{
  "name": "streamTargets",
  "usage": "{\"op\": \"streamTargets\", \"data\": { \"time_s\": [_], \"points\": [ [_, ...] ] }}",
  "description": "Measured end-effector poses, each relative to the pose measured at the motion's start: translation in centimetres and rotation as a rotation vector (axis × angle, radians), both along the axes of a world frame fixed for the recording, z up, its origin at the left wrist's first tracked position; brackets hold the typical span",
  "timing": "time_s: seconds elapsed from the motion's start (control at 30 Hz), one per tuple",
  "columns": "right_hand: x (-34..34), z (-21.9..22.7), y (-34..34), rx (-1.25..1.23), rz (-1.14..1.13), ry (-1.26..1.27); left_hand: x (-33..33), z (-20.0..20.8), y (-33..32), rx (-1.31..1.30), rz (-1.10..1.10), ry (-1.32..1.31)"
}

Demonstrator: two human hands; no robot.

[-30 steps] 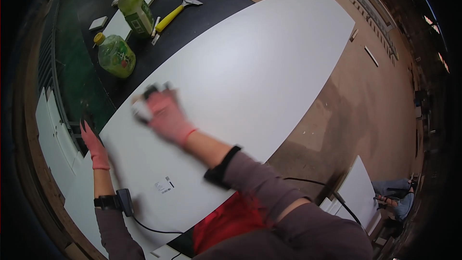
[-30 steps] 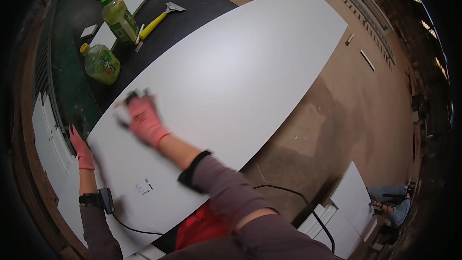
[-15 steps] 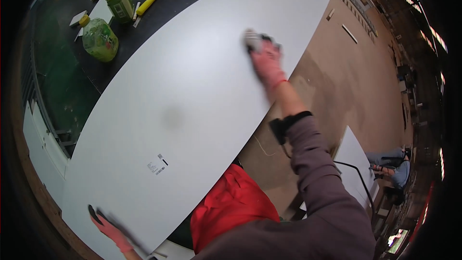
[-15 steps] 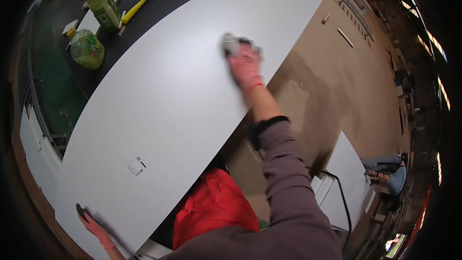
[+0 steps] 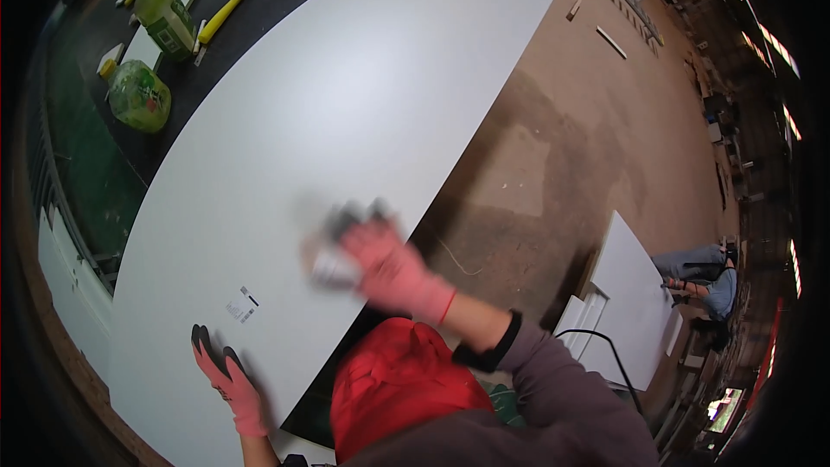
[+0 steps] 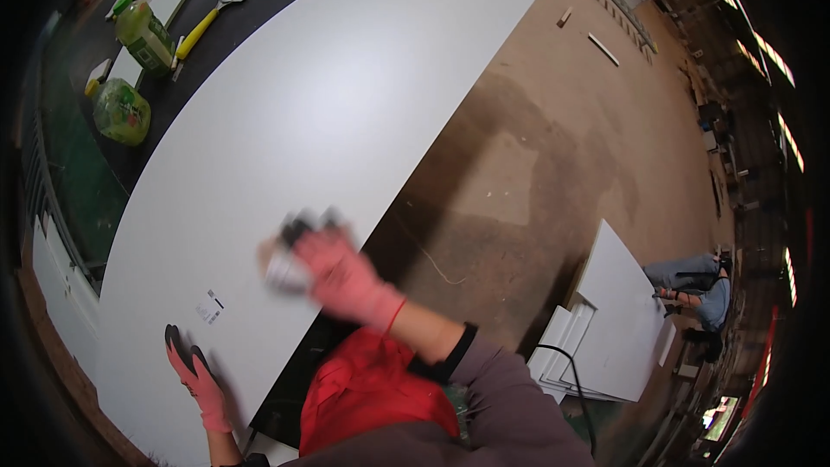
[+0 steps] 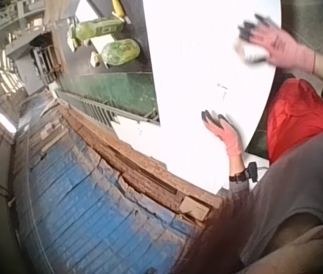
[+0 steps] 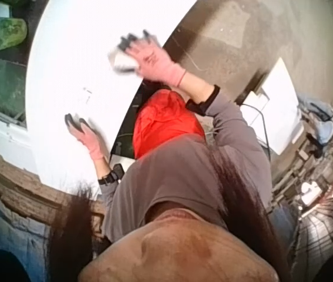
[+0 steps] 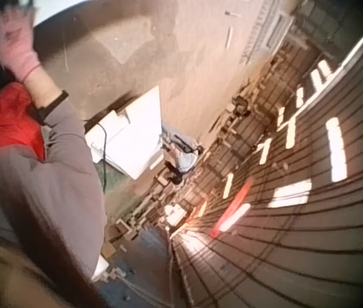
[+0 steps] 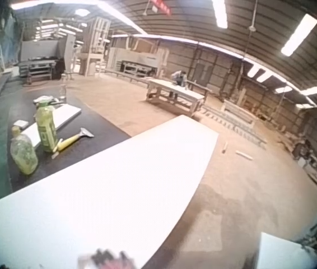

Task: Cleaning and wiping down white laminate furniture panels using a rag and cleaning solution in a workshop.

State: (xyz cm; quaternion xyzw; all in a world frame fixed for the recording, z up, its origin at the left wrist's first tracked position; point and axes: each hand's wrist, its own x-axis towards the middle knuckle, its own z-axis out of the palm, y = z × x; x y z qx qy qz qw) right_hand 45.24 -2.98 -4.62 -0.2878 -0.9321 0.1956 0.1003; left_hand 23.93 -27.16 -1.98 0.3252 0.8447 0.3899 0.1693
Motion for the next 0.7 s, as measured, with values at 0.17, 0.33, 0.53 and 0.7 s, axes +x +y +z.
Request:
{"op": "streamTargets", "data": {
  "time_s": [0.17,0.33,0.53,0.7],
  "points": [
    [7.9,0.3,21.1,0.290,-0.708,-0.303,1.8,-1.3,-2.7,-0.139,0.025,0.172],
    [1.4,0.8,9.1,0.266,-0.279,-0.184,3.1,-1.1,-2.6,-0.196,0.094,0.259],
    [-0.4,2.4,3.1,0.080,0.150,-0.187,4.2,1.0,0.7,-0.065,0.006,0.259],
    [7.2,0.0,20.0,0.365,-0.462,-0.131,4.0,-0.1,-6.8,-0.213,0.271,0.325]
  ]
}}
